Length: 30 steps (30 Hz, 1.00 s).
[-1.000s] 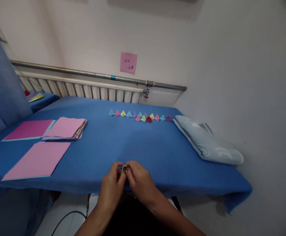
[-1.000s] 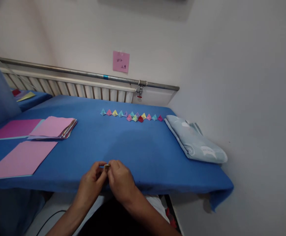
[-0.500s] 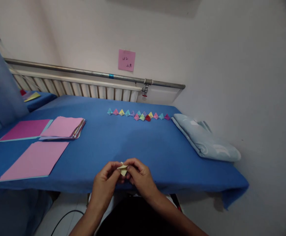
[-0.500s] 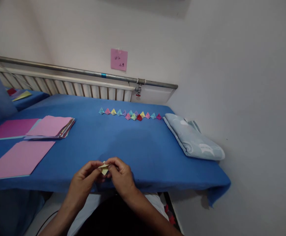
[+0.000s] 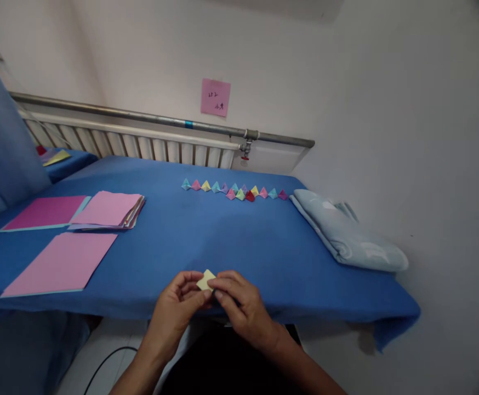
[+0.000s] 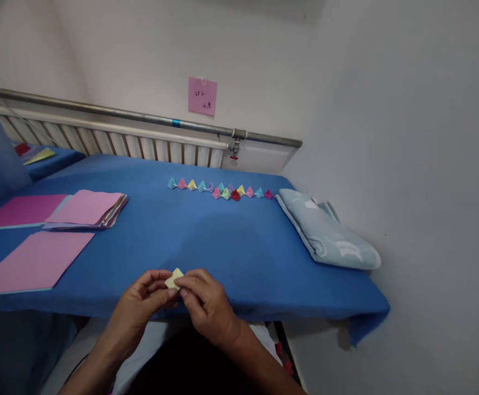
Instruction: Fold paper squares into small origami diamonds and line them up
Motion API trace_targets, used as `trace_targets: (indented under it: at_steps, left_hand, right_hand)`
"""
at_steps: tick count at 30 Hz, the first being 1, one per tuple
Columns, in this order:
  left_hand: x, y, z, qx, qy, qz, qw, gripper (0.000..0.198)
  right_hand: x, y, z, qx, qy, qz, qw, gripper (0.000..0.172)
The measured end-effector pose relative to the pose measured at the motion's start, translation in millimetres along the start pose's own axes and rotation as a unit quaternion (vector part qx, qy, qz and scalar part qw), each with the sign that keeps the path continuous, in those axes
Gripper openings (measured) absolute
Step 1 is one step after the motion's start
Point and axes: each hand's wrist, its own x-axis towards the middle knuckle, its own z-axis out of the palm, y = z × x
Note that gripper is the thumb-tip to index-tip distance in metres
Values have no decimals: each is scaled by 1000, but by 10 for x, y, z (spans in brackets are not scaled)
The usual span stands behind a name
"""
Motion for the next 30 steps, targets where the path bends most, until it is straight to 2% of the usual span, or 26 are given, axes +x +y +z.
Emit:
trace_targets:
  at_steps: [3, 5, 8, 16, 20, 24, 27, 30]
  left_hand:
    - [-20, -29, -8, 32, -18, 33, 999, 41]
    - [-41, -44, -8, 62, -24, 48, 997, 40]
    - [-81, -56, -15, 131, -32, 63, 989, 39]
    - [-142, -65, -55, 253, -37, 98, 962, 36]
    - [-130, -59, -55, 252, -47, 78, 963, 32]
    - [-113, -17, -23, 219, -62, 41, 973, 33]
    - [-120, 32, 15, 169, -87, -11, 982, 34]
    - [-133, 75, 37, 136, -126, -71, 980, 35]
  right_hand:
    - [13, -45, 9, 103, 27, 146, 983, 20]
    - [30, -77, 12, 130, 9, 200, 971, 17]
    - [43, -114, 5, 111, -11, 194, 975, 13]
    - [-9, -129, 8, 112, 7, 160, 981, 14]
    - [-6, -143, 16, 118, 21, 189, 975, 13]
    - [45, -178, -12, 140, 13, 253, 957, 12]
    - [68, -176, -27, 174, 26, 306, 936, 17]
    - [63, -138, -17, 236, 32, 368, 899, 21]
